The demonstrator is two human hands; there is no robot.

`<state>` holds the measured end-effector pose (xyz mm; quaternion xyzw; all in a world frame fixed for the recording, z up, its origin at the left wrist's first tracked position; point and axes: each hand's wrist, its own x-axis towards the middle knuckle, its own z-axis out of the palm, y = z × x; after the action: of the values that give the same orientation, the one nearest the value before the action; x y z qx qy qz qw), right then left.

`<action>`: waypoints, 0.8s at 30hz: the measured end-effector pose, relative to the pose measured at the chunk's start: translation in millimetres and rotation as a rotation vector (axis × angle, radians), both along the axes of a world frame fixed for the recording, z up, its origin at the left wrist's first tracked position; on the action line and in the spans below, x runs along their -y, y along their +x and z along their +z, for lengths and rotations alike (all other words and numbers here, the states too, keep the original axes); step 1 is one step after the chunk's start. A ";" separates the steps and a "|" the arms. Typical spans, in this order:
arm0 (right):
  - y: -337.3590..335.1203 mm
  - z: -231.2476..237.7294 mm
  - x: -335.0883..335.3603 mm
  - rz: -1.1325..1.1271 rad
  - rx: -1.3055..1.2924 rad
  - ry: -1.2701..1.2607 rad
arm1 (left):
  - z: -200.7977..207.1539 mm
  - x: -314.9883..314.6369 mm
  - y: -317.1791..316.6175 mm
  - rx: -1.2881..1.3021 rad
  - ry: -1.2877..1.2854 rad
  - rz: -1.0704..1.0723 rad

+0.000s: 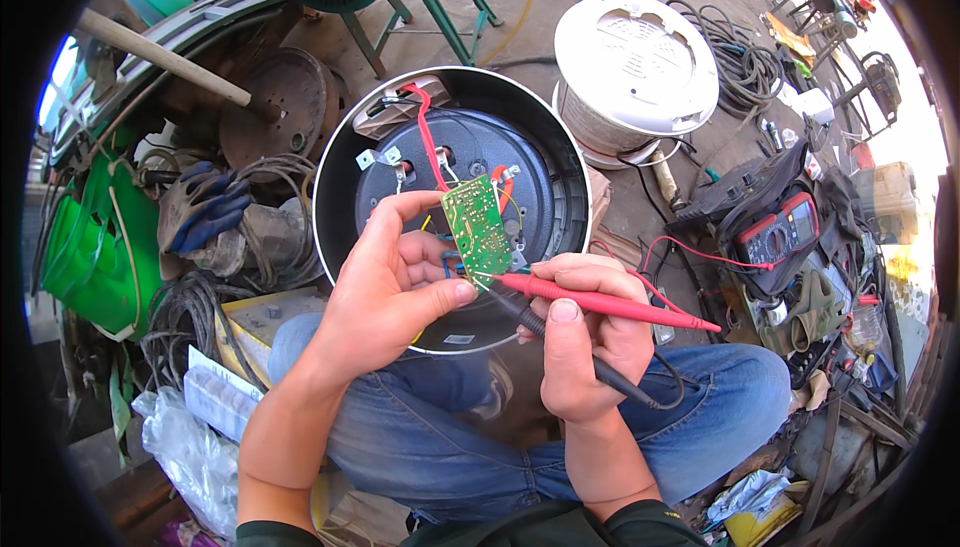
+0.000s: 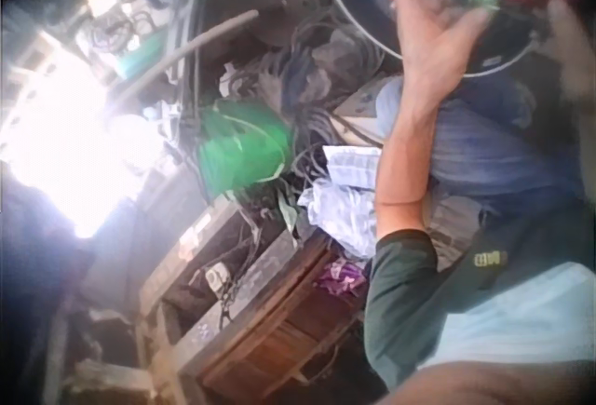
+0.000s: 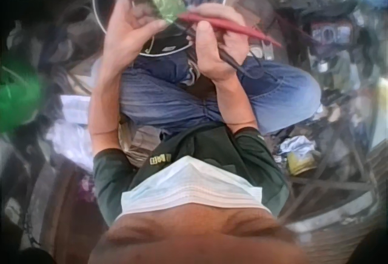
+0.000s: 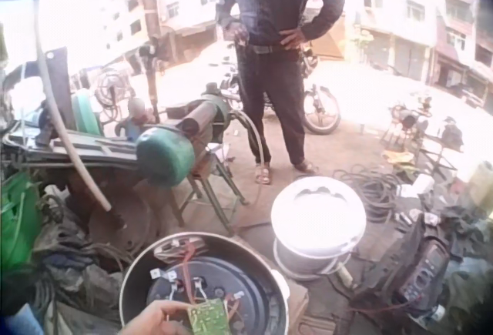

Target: The person sits on the floor and uses a multimeter to test a circuit board removed from a circular housing. They probe various points on the board and wires while occasionally adjusting the multimeter.

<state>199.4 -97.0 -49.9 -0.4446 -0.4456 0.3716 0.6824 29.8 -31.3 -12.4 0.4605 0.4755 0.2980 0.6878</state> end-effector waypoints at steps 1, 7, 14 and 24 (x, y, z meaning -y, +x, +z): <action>1.6 0.9 1.6 0.020 -0.038 -0.006 | -0.5 -0.7 0.8 -0.017 0.002 -0.008; 5.6 2.6 4.4 0.044 -0.024 0.020 | -0.8 -1.5 3.1 -0.020 -0.005 0.001; 4.0 2.0 1.7 -0.009 0.113 0.024 | -1.4 -2.4 1.7 -0.035 0.005 -0.007; 1.0 7.9 5.5 -0.069 0.190 0.009 | -2.2 -1.8 3.6 0.000 0.002 0.018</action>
<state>200.4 -102.5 -42.0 -0.4898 -0.4943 0.3019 0.6516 33.4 -29.5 -14.6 0.4568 0.4795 0.3045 0.6847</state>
